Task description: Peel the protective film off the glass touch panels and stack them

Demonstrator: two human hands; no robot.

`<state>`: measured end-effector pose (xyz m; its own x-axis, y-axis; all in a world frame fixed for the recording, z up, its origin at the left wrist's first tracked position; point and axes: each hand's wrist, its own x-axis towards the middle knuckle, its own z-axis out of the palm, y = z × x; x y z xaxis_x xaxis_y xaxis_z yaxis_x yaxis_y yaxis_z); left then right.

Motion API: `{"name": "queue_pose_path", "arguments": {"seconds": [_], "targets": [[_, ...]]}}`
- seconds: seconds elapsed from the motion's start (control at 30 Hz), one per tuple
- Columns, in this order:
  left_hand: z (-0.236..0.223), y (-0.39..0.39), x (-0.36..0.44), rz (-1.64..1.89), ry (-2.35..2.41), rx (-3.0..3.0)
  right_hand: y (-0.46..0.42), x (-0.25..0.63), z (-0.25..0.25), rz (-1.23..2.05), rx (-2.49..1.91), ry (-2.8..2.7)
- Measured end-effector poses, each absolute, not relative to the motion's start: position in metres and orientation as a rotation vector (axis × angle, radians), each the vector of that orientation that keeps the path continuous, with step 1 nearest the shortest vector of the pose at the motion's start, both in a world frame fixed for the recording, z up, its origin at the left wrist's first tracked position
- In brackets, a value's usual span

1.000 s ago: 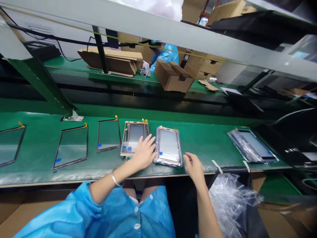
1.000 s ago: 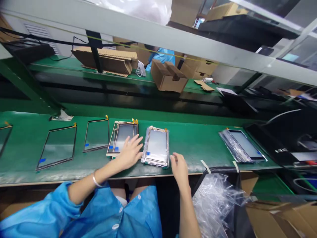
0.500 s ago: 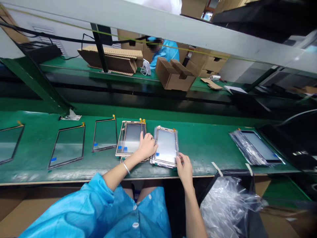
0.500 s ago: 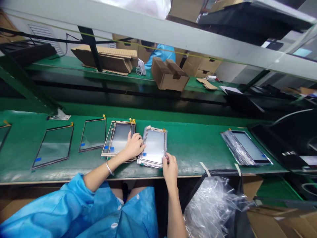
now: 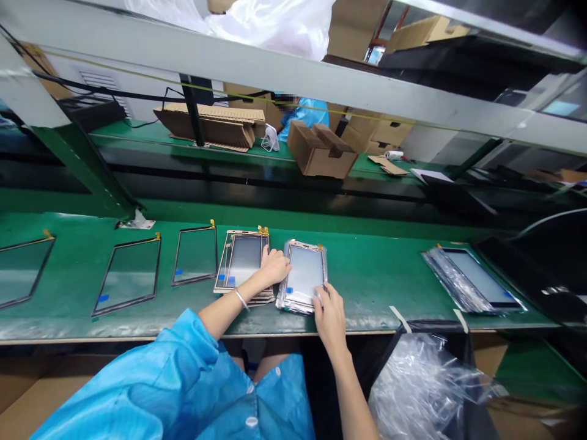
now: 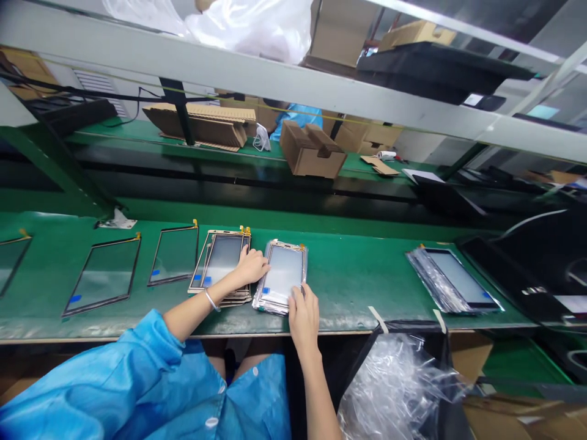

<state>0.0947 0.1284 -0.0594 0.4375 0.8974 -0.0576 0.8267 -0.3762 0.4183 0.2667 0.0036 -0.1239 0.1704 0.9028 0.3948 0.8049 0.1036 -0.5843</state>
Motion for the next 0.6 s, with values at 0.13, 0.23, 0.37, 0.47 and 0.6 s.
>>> {"name": "queue_pose_path", "arguments": {"seconds": [0.13, 0.23, 0.37, 0.47, 0.6], "targets": [[-0.058, 0.130, 0.100, 0.358, 1.395, 2.183, -0.002, 0.266, -0.125, 0.166, -1.687, -1.748], [-0.056, 0.134, 0.114, 0.466, 1.290, 2.042, -0.005, 0.268, -0.127, 0.182, -1.666, -1.843], [-0.057, 0.129, 0.142, 0.584, 1.158, 1.818, -0.007, 0.269, -0.129, 0.198, -1.699, -1.929], [-0.063, 0.115, 0.154, 0.627, 1.110, 1.692, -0.006, 0.267, -0.129, 0.187, -1.731, -1.922], [-0.071, 0.105, 0.149, 0.624, 1.050, 1.672, 0.001, 0.259, -0.128, 0.156, -1.724, -1.811]]}}
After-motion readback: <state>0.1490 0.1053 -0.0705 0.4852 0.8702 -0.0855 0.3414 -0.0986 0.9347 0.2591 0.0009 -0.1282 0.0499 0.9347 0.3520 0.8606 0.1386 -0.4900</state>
